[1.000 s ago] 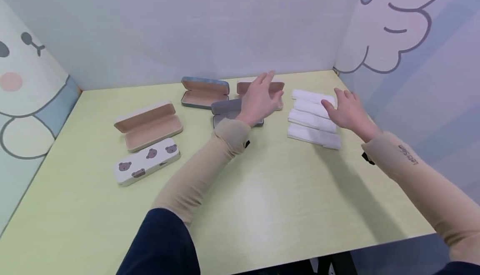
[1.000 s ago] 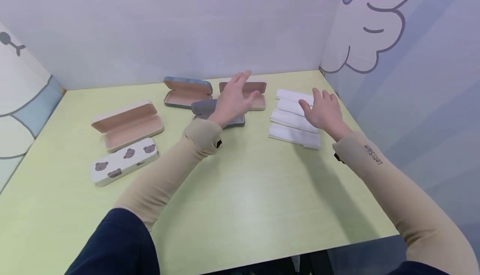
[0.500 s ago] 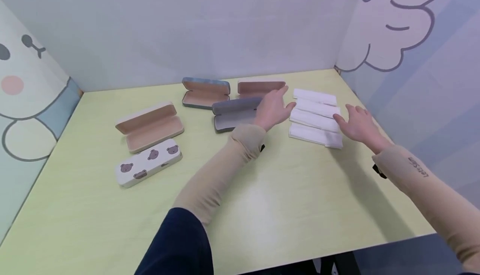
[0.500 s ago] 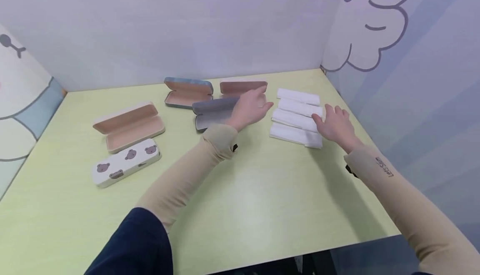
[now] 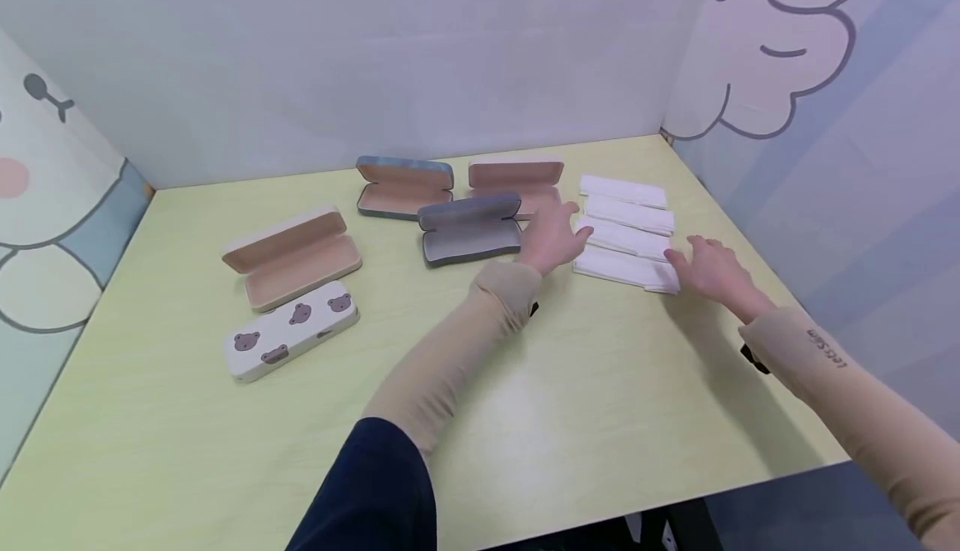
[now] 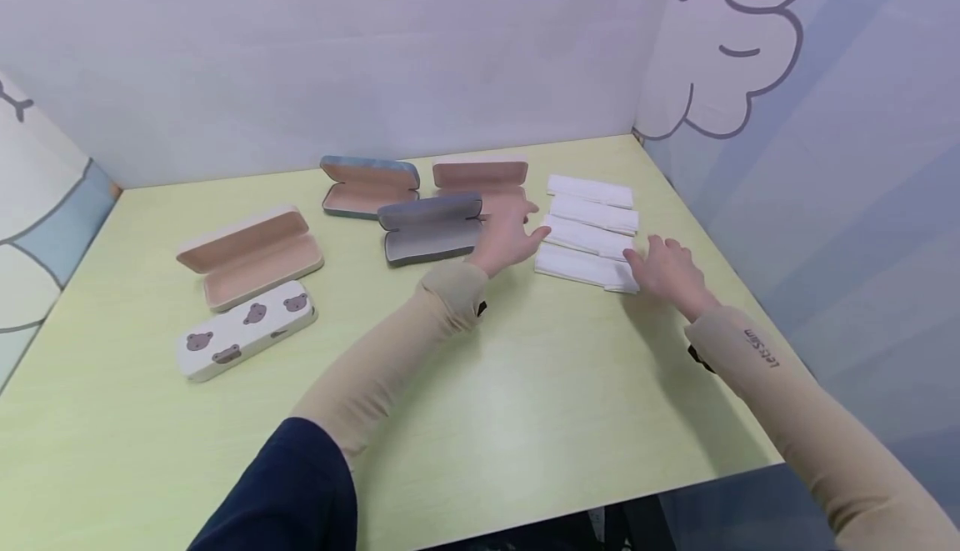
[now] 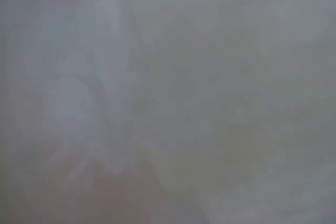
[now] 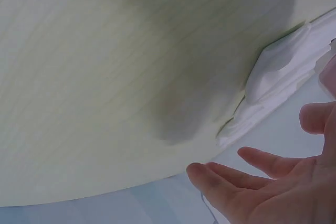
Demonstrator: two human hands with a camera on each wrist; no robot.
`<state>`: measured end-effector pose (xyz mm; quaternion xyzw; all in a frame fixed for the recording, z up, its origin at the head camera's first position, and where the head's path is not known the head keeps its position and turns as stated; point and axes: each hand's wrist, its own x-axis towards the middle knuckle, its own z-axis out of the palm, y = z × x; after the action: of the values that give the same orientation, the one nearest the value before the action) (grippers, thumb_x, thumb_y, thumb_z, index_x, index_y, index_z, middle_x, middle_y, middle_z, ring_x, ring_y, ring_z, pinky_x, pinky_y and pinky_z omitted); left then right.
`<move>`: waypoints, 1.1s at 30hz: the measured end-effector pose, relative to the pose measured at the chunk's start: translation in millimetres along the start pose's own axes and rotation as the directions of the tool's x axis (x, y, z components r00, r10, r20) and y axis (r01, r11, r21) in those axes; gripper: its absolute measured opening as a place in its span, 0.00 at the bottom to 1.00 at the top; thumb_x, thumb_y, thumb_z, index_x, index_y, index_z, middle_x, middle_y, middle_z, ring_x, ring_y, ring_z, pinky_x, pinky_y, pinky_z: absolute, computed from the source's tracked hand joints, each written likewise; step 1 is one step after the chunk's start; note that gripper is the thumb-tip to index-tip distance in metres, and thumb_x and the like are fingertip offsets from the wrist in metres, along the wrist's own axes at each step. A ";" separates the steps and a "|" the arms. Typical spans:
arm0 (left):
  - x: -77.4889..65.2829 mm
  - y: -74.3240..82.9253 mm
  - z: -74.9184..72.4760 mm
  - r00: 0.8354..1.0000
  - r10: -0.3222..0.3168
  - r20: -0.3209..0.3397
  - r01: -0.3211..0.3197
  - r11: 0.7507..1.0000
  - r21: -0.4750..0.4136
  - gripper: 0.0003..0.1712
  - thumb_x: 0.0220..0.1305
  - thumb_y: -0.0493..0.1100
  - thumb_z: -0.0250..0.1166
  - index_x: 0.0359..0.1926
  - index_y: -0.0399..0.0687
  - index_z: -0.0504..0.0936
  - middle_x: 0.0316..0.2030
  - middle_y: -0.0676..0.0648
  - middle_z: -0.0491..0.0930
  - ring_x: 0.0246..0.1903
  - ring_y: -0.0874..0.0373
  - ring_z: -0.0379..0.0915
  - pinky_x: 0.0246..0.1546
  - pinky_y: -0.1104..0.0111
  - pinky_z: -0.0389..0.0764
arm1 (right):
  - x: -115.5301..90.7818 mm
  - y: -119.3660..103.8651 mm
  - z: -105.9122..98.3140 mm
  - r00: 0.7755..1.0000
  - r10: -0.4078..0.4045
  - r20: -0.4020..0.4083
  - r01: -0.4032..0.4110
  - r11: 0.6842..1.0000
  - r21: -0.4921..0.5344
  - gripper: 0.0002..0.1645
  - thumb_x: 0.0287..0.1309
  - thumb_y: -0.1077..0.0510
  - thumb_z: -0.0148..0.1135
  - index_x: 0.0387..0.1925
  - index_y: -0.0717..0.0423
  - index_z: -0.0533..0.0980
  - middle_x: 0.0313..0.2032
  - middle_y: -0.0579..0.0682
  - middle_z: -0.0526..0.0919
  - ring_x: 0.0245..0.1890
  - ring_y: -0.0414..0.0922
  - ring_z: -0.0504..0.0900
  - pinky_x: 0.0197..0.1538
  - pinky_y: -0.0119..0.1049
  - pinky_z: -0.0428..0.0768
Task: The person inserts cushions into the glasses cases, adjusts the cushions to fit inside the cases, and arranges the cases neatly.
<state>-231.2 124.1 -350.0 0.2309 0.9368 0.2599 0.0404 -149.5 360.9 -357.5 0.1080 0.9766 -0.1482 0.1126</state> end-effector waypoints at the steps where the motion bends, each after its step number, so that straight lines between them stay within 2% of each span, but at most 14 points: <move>1: 0.3 0.0 2.7 1.000 -0.002 0.005 0.002 1.000 0.005 0.26 0.66 0.56 0.54 0.62 0.51 0.72 0.58 0.50 0.77 0.55 0.55 0.76 0.50 0.64 0.79 | 0.0 0.9 0.6 1.000 0.002 0.008 -0.002 1.000 -0.007 0.46 0.68 0.37 0.30 0.66 0.75 0.51 0.61 0.81 0.56 0.60 0.77 0.56 0.55 0.71 0.64; 5: 0.4 -1.1 11.7 0.999 -0.018 0.033 0.017 0.999 0.034 0.24 0.66 0.55 0.56 0.59 0.52 0.75 0.55 0.51 0.79 0.54 0.57 0.76 0.48 0.65 0.80 | -0.1 4.1 3.5 0.999 0.004 0.040 -0.003 1.000 -0.029 0.45 0.69 0.38 0.32 0.65 0.76 0.52 0.58 0.82 0.59 0.57 0.78 0.59 0.53 0.70 0.66; 10: 1.2 -4.0 22.8 0.998 -0.036 0.060 0.031 0.995 0.091 0.20 0.65 0.55 0.58 0.52 0.53 0.80 0.52 0.53 0.81 0.50 0.59 0.78 0.43 0.67 0.81 | -1.3 5.7 7.4 0.997 0.014 0.076 -0.010 0.999 -0.048 0.45 0.69 0.39 0.33 0.64 0.77 0.52 0.58 0.83 0.58 0.56 0.78 0.59 0.54 0.70 0.65; 16: 2.5 -2.8 35.1 0.996 -0.042 0.082 0.030 0.990 0.138 0.15 0.63 0.56 0.59 0.41 0.51 0.80 0.44 0.52 0.82 0.46 0.57 0.78 0.40 0.66 0.80 | -1.8 4.8 9.8 0.996 0.002 0.092 0.005 0.997 -0.081 0.41 0.68 0.42 0.36 0.63 0.77 0.54 0.55 0.84 0.60 0.54 0.78 0.60 0.49 0.70 0.68; 19: 3.9 -0.2 40.2 0.993 -0.056 0.103 0.036 0.983 0.182 0.15 0.64 0.56 0.59 0.41 0.51 0.80 0.44 0.51 0.82 0.48 0.55 0.76 0.42 0.64 0.81 | -1.5 4.6 12.6 0.997 -0.010 0.080 0.017 0.996 -0.084 0.38 0.68 0.45 0.39 0.62 0.75 0.56 0.52 0.83 0.61 0.51 0.76 0.61 0.44 0.68 0.70; 22: 4.9 0.6 45.1 0.990 -0.078 0.116 0.050 0.972 0.228 0.16 0.65 0.55 0.58 0.45 0.51 0.80 0.47 0.50 0.80 0.50 0.54 0.74 0.44 0.64 0.80 | -1.8 3.9 16.7 0.998 -0.016 0.064 0.021 0.997 -0.080 0.34 0.68 0.47 0.40 0.59 0.73 0.58 0.49 0.82 0.61 0.49 0.74 0.60 0.40 0.65 0.71; 27: 6.3 1.3 49.1 0.987 -0.112 0.113 0.077 0.958 0.275 0.18 0.65 0.53 0.59 0.51 0.52 0.79 0.49 0.49 0.77 0.51 0.55 0.72 0.47 0.66 0.79 | -3.0 1.1 19.3 1.000 -0.026 0.015 0.027 0.998 -0.064 0.29 0.67 0.49 0.44 0.55 0.71 0.64 0.48 0.78 0.64 0.49 0.72 0.62 0.39 0.61 0.71; 30: 7.4 1.8 50.0 0.988 -0.115 0.102 0.084 0.960 0.269 0.16 0.64 0.52 0.60 0.49 0.52 0.80 0.48 0.50 0.78 0.50 0.55 0.72 0.46 0.66 0.79 | -3.1 -0.5 19.4 0.999 -0.041 -0.034 0.039 0.997 -0.066 0.25 0.66 0.50 0.48 0.48 0.71 0.70 0.44 0.75 0.69 0.46 0.69 0.67 0.36 0.57 0.72; 33: 8.6 2.5 50.3 0.989 -0.121 0.089 0.099 0.969 0.225 0.12 0.63 0.50 0.62 0.44 0.53 0.83 0.45 0.52 0.80 0.48 0.56 0.74 0.44 0.67 0.79 | -1.9 -1.2 20.2 0.996 -0.055 -0.075 0.051 0.997 -0.061 0.20 0.64 0.53 0.50 0.40 0.70 0.73 0.39 0.71 0.73 0.40 0.64 0.72 0.31 0.51 0.72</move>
<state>-228.1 153.5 -391.8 0.1945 0.9678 0.1400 0.0767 -144.2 353.1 -375.4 0.0843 0.9867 -0.1178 0.0743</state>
